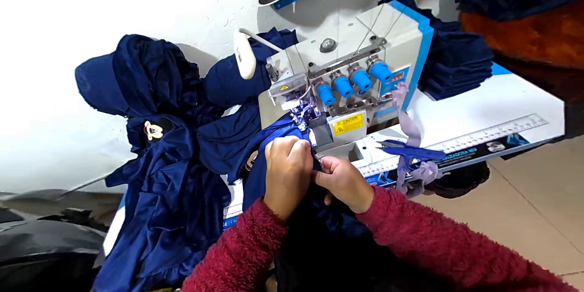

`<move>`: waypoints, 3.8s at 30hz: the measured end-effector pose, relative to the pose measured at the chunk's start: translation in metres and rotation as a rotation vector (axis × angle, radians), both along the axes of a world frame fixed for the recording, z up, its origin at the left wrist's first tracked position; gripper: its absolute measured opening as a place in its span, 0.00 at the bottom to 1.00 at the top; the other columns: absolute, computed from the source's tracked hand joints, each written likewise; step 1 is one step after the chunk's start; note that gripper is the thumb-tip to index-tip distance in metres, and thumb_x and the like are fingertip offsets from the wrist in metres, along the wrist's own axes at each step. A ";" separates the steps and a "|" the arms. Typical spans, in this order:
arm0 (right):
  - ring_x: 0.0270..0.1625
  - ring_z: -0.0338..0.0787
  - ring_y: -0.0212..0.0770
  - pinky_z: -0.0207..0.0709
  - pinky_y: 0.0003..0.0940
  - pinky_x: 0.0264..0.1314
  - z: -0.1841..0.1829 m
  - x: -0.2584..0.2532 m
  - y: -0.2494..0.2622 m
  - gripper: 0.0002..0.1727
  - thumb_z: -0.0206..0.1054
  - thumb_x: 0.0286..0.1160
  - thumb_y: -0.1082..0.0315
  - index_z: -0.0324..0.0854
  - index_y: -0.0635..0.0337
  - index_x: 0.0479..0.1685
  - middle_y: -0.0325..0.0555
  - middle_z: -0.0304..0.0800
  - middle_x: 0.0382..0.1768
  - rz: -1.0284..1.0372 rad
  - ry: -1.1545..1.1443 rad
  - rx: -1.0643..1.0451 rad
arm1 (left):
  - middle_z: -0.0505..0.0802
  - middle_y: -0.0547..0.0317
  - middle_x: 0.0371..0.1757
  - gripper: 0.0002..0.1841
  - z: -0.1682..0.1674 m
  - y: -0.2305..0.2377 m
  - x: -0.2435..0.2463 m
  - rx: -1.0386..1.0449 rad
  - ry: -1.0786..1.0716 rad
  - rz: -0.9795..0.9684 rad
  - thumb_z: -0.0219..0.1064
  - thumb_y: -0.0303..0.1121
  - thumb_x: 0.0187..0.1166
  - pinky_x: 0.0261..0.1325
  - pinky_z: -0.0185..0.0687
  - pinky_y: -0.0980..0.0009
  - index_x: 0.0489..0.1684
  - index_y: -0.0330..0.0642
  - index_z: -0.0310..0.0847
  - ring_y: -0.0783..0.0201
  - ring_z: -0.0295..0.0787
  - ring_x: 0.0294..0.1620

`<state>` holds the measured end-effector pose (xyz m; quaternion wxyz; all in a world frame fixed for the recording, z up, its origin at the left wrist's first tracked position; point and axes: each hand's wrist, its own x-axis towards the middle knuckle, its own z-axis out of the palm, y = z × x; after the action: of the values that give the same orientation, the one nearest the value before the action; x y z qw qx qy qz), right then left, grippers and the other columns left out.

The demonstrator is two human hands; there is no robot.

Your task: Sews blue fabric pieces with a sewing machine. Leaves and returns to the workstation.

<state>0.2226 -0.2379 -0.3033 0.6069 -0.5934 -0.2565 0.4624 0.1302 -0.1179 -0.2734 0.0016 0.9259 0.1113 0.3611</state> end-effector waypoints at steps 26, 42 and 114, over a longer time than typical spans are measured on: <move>0.36 0.91 0.39 0.84 0.46 0.43 0.024 0.036 0.026 0.14 0.68 0.80 0.55 0.94 0.56 0.42 0.42 0.93 0.32 -0.285 -0.858 -0.014 | 0.93 0.51 0.43 0.09 -0.012 0.021 -0.002 0.108 -0.083 -0.190 0.67 0.26 0.76 0.64 0.80 0.58 0.43 0.37 0.95 0.53 0.87 0.52; 0.22 0.78 0.23 0.72 0.19 0.23 0.017 0.032 -0.007 0.08 0.62 0.82 0.64 0.86 0.53 0.38 0.31 0.82 0.23 -0.094 -0.771 0.233 | 0.94 0.52 0.42 0.10 -0.002 0.040 0.001 -0.059 -0.017 -0.351 0.65 0.25 0.73 0.59 0.83 0.58 0.42 0.37 0.95 0.55 0.90 0.50; 0.64 0.81 0.81 0.72 0.81 0.58 -0.046 0.095 -0.088 0.24 0.75 0.71 0.65 0.84 0.72 0.63 0.74 0.85 0.59 -0.396 -1.376 -0.323 | 0.90 0.52 0.51 0.08 0.004 -0.002 -0.028 -0.051 0.004 -0.522 0.59 0.21 0.78 0.68 0.84 0.64 0.32 0.38 0.83 0.59 0.87 0.59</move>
<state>0.3174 -0.3259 -0.3491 0.2858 -0.8667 -0.3961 -0.1009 0.1018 -0.1201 -0.2694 0.1180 0.9235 -0.1220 0.3439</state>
